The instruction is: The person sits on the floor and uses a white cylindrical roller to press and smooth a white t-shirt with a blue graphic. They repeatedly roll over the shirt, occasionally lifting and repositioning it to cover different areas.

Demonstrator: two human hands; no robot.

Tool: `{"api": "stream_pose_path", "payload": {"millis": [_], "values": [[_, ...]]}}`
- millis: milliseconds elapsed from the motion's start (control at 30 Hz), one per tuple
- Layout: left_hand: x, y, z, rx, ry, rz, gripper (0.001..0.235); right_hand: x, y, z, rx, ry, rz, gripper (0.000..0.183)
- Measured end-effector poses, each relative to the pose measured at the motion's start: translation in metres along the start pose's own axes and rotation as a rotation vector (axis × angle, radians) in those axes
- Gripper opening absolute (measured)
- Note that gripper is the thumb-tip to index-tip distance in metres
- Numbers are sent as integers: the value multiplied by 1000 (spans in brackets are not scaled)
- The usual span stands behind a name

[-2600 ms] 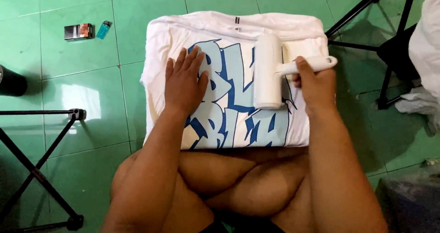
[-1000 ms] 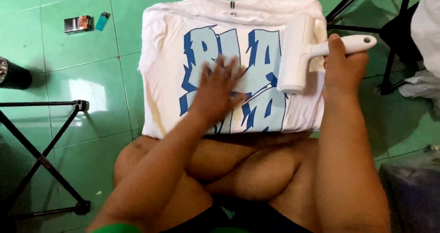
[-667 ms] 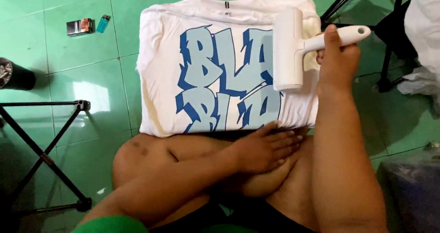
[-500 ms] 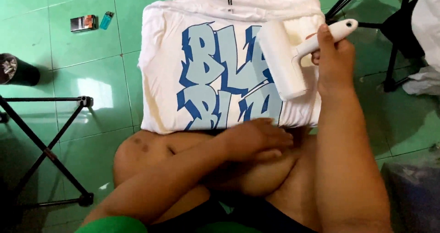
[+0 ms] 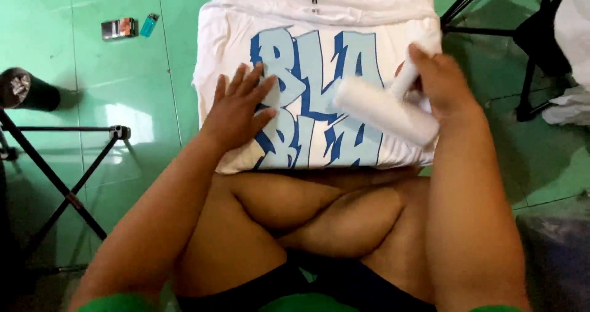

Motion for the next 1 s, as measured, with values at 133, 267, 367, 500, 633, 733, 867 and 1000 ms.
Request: {"api": "stream_pose_path", "payload": {"millis": [133,267,367,500,633,733,867,1000], "values": [[-6,33,42,-153,-156,34,63,1,2,16,-203,-70,-206,37],[-33,59,78,-259,-65,27,66,16,48,12,-2,-137,-484,20],[-43,76,113,-232,-124,77,66,16,56,66,-106,-152,-888,30],[-36,96,152,-30,-314,198,36,47,79,65,-372,-61,-1089,64],[-27,87,149,29,-532,113,21,52,53,77,-591,-10,-1056,32],[-41,60,116,228,-756,-64,7,48,42,84,-624,-69,-977,14],[-67,41,102,5,-157,-183,14,54,53,80,-903,-100,-1137,29],[-52,55,129,-90,-32,-15,42,75,59,83,-959,85,-1463,46]]}}
Point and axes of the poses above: each hand's wrist, its own z-axis towards the middle knuckle, its own x-axis out of the palm, y = z × x, the point moved 1 cm from there along z, towards the middle knuckle, and after that the axes turned 2 degrees about x, right-handed, at the moved point
